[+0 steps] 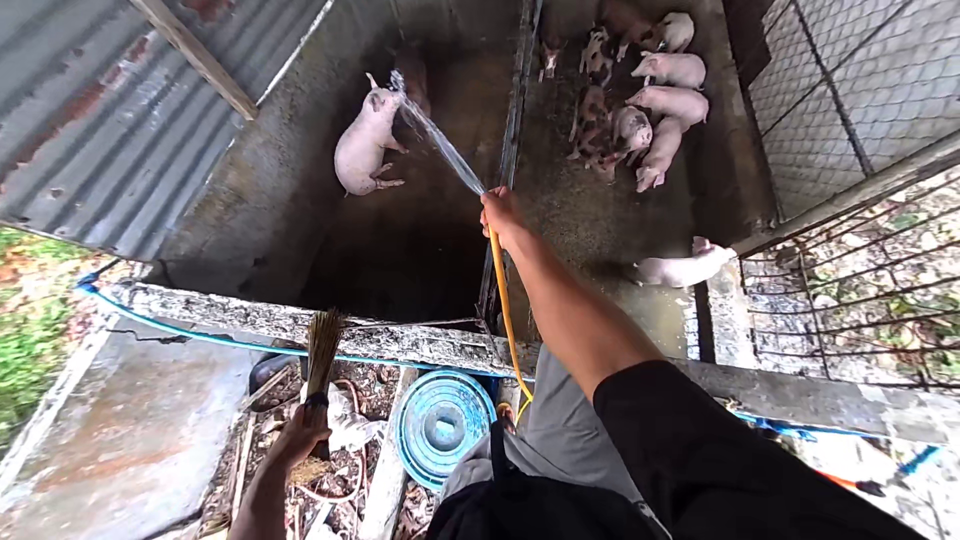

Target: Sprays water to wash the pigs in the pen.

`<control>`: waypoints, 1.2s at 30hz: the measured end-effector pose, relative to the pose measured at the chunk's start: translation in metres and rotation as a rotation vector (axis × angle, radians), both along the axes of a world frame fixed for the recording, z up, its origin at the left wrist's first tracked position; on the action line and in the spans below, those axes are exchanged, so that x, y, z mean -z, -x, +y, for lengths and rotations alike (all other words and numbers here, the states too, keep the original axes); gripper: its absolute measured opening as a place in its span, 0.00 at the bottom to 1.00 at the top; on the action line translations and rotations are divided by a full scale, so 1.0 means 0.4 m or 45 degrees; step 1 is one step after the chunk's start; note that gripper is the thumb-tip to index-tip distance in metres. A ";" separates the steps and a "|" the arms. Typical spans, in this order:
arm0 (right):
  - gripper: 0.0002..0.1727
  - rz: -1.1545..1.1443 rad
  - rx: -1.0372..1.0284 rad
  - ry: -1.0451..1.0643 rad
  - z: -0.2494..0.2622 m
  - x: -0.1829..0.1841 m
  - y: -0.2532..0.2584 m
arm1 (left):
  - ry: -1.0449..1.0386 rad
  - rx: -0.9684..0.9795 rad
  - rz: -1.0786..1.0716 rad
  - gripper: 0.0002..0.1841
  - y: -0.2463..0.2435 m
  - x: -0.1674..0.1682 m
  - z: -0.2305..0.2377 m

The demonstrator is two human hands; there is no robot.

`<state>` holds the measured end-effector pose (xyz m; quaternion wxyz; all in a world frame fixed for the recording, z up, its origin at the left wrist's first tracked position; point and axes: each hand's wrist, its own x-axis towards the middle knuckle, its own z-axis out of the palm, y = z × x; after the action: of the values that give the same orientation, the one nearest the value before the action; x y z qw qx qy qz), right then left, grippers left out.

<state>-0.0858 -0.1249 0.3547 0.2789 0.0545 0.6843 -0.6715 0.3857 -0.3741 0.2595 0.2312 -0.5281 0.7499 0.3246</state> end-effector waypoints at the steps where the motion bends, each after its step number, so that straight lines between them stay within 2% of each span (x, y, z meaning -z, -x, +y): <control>1: 0.13 -0.010 -0.001 -0.003 -0.002 0.004 0.005 | -0.012 -0.079 0.052 0.51 -0.008 0.005 0.024; 3: 0.14 -0.021 -0.007 -0.020 -0.005 0.014 0.011 | -0.028 -0.145 0.056 0.54 -0.014 0.015 0.048; 14: 0.17 -0.134 0.010 -0.165 0.022 0.088 0.036 | -0.033 0.046 -0.115 0.55 0.062 -0.037 0.024; 22: 0.15 -0.097 -0.010 -0.124 0.053 0.055 0.059 | -0.012 0.122 -0.172 0.55 0.091 -0.048 0.029; 30: 0.15 -0.115 0.015 -0.135 0.062 0.062 0.061 | -0.018 0.109 -0.139 0.54 0.090 -0.050 0.034; 33: 0.17 -0.075 -0.039 -0.139 0.058 0.053 0.054 | -0.001 0.134 -0.128 0.52 0.082 -0.044 0.025; 36: 0.15 -0.060 -0.090 -0.133 0.048 0.036 0.039 | -0.003 0.146 -0.132 0.52 0.073 -0.029 0.021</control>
<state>-0.1014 -0.1058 0.3404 0.3153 0.0608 0.7131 -0.6232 0.3566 -0.3655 0.2710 0.2886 -0.5001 0.7655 0.2840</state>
